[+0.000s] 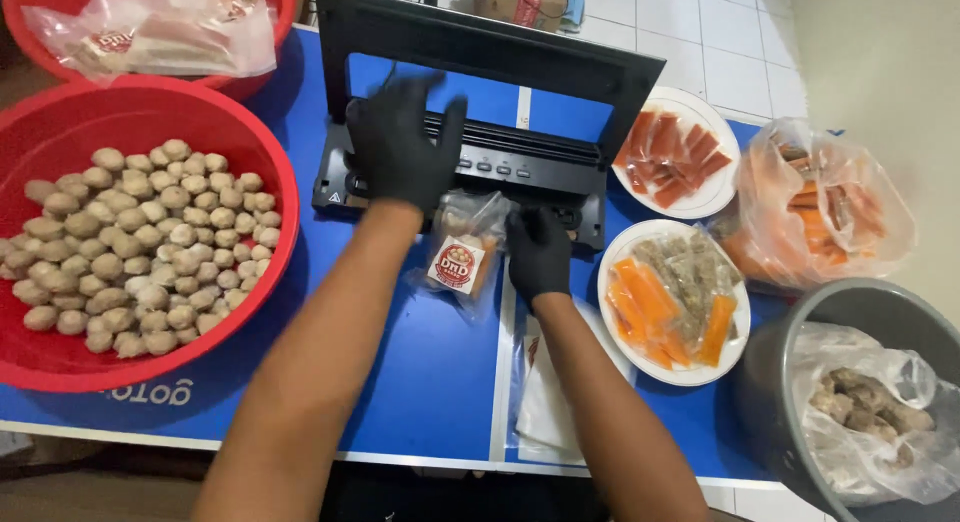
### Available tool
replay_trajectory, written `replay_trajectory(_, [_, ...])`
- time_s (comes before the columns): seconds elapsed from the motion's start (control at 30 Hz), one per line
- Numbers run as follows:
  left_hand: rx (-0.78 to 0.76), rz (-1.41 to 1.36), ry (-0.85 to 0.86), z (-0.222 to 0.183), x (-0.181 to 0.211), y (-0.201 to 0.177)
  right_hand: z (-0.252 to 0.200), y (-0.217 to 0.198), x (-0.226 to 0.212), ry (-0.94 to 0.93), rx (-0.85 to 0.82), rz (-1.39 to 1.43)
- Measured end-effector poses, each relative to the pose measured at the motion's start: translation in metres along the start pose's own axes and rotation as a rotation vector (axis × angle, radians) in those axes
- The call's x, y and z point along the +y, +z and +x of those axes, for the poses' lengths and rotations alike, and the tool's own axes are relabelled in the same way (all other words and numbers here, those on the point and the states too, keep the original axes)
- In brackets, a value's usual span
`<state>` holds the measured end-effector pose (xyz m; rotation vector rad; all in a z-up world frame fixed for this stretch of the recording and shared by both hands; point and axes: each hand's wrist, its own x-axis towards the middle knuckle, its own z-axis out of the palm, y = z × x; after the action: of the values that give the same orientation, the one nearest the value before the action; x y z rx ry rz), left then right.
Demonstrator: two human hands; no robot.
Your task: Manually portioning food items into plastic bags and vacuum sealing them using a countertop machine.
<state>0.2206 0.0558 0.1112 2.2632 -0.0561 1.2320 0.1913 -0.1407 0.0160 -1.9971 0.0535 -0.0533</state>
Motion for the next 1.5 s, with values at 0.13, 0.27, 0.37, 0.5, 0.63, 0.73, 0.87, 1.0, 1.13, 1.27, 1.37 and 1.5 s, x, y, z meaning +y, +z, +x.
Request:
replay_trajectory(0.13, [-0.27, -0.076, -0.358, -0.065, 0.001, -0.012, -0.011, -0.001, -0.013, 0.11, -0.026, 0.12])
replay_trajectory(0.27, [-0.691, -0.156, -0.889, -0.089, 0.002, -0.021, -0.019, 0.0, -0.025, 0.274, -0.09, 0.436])
replay_trajectory(0.37, [-0.724, -0.272, -1.013, -0.095, 0.002, -0.025, -0.029, -0.007, -0.043, 0.303, -0.133, 0.448])
replay_trajectory(0.5, [-0.526, -0.557, -1.112, -0.112, -0.013, -0.01, -0.027, -0.005, -0.05, 0.277, -0.122, 0.321])
replay_trajectory(0.63, [-0.32, -0.72, -1.152, -0.13, -0.028, 0.008, -0.007, 0.012, 0.005, 0.196, -0.013, 0.187])
replay_trajectory(0.73, [-0.286, -0.643, -1.086, -0.133, -0.027, 0.011, -0.001, 0.021, 0.023, 0.15, 0.085, 0.159])
replay_trajectory(0.87, [-0.265, -0.401, -1.023, -0.128, -0.022, 0.015, -0.01, 0.032, 0.017, 0.182, 0.195, -0.065])
replay_trajectory(1.0, [-0.353, -0.399, -1.14, -0.111, -0.003, -0.003, -0.017, 0.035, 0.008, 0.178, 0.235, -0.032])
replay_trajectory(1.13, [-0.504, -0.422, -1.155, -0.122, -0.01, -0.002, -0.013, 0.033, 0.013, 0.198, 0.233, -0.022])
replay_trajectory(1.27, [-0.596, -0.251, -1.007, -0.127, -0.016, -0.007, -0.005, 0.034, 0.03, 0.162, 0.235, -0.142])
replay_trajectory(1.37, [-0.642, -0.122, -0.987, -0.119, -0.016, -0.005, 0.002, 0.032, 0.02, 0.152, 0.216, -0.248])
replay_trajectory(1.5, [-0.704, 0.044, -0.974, -0.113, -0.008, -0.009, 0.0, 0.03, 0.018, 0.147, 0.185, -0.369])
